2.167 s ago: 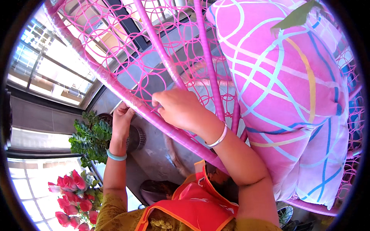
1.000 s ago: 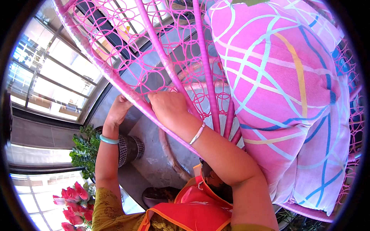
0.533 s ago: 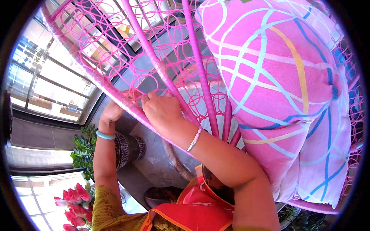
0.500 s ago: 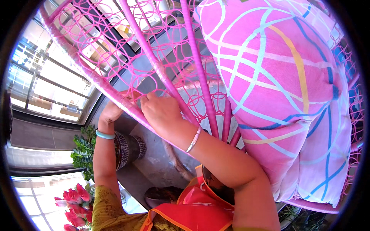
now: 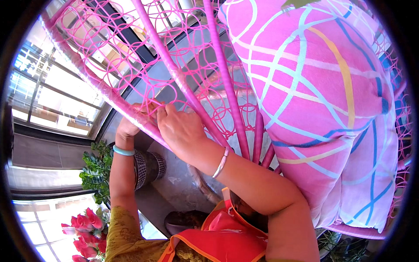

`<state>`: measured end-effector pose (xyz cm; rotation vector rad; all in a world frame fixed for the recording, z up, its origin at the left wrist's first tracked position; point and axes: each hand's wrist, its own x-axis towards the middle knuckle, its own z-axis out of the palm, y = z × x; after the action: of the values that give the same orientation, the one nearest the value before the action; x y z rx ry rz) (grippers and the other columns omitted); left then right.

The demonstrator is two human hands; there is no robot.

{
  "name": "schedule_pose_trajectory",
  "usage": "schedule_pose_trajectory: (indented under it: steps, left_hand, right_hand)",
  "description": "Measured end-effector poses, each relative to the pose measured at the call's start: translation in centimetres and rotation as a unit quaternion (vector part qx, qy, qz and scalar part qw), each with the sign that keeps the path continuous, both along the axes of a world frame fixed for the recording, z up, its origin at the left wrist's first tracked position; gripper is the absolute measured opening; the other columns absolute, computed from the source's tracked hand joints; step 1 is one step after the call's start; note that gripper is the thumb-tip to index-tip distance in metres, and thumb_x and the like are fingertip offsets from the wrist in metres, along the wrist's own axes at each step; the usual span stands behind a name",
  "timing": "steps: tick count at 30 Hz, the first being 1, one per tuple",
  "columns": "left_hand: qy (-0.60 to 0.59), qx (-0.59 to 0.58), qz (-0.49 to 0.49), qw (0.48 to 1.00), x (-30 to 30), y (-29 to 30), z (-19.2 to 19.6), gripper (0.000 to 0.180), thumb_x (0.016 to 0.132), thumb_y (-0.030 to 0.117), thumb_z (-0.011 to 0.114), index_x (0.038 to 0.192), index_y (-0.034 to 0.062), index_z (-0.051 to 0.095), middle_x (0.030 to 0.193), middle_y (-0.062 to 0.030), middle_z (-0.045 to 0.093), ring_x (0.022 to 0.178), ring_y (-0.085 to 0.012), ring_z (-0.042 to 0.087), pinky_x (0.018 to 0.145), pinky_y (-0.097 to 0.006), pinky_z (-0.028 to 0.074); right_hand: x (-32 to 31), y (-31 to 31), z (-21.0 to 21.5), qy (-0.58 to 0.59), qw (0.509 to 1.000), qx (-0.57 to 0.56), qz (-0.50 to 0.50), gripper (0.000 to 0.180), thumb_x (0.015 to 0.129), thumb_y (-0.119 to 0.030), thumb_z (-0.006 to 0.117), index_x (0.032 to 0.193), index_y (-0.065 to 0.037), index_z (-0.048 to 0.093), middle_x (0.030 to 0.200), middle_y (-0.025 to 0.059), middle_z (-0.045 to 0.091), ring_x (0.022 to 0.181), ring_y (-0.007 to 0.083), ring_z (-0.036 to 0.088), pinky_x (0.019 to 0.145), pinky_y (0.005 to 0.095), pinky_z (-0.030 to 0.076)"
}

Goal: The person wraps clear tape around the pink frame of a woven chair, pulling the tape from a roll and pressing it against the chair frame by hand.

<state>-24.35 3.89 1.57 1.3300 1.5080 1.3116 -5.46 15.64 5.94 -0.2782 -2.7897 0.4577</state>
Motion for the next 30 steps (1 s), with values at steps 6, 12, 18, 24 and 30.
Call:
schedule_pose_trajectory:
  steps: [6,12,18,24,30]
  left_hand:
    - [-0.127,0.050,0.069,0.988,2.1,1.0,-0.2,0.032,0.076,0.015,0.068,0.102,-0.0031,0.062,0.090,-0.0066,0.062,0.083,-0.0181,0.056,0.079,-0.033,0.044]
    - [-0.150,0.013,0.103,0.983,1.3,0.4,-1.8,0.029,0.076,0.020,0.069,0.093,-0.0026,0.064,0.098,-0.0079,0.059,0.087,-0.0175,0.055,0.076,-0.030,0.044]
    - [-0.326,0.046,0.074,0.941,2.3,0.2,-3.7,0.037,0.077,0.010,0.068,0.109,-0.0048,0.056,0.096,-0.0123,0.063,0.086,-0.0203,0.061,0.078,-0.034,0.050]
    - [-0.362,0.082,0.068,0.926,4.1,1.0,-2.8,0.037,0.080,0.010,0.065,0.110,-0.0081,0.054,0.094,-0.0150,0.063,0.088,-0.0245,0.062,0.080,-0.036,0.050]
    - [-0.418,0.123,0.082,0.896,4.4,1.4,-4.7,0.034,0.081,0.009,0.062,0.110,-0.0053,0.052,0.101,-0.0166,0.059,0.090,-0.0258,0.060,0.081,-0.037,0.050]
  right_hand:
    - [-0.1,0.5,0.0,-0.018,0.998,-0.055,0.004,0.039,0.075,-0.006,0.055,0.113,0.000,0.049,0.086,0.0134,0.053,0.065,0.0274,0.061,0.050,0.0387,0.047]
    - [-0.1,1.5,0.4,-0.030,0.998,-0.050,0.022,0.033,0.077,-0.006,0.051,0.110,0.003,0.049,0.091,0.0155,0.055,0.071,0.0281,0.063,0.055,0.0380,0.051]
    - [-0.1,1.9,0.5,-0.084,0.994,-0.065,0.010,0.045,0.073,-0.004,0.056,0.117,0.000,0.046,0.095,0.0157,0.053,0.075,0.0313,0.061,0.062,0.0406,0.050]
    - [-0.1,2.5,0.3,-0.116,0.990,-0.079,-0.006,0.049,0.073,-0.002,0.055,0.121,-0.005,0.045,0.100,0.0160,0.052,0.082,0.0329,0.060,0.066,0.0427,0.049]
    - [-0.7,2.7,-0.5,-0.101,0.992,-0.075,-0.015,0.047,0.073,-0.002,0.055,0.118,-0.006,0.047,0.100,0.0158,0.053,0.086,0.0331,0.059,0.070,0.0430,0.048]
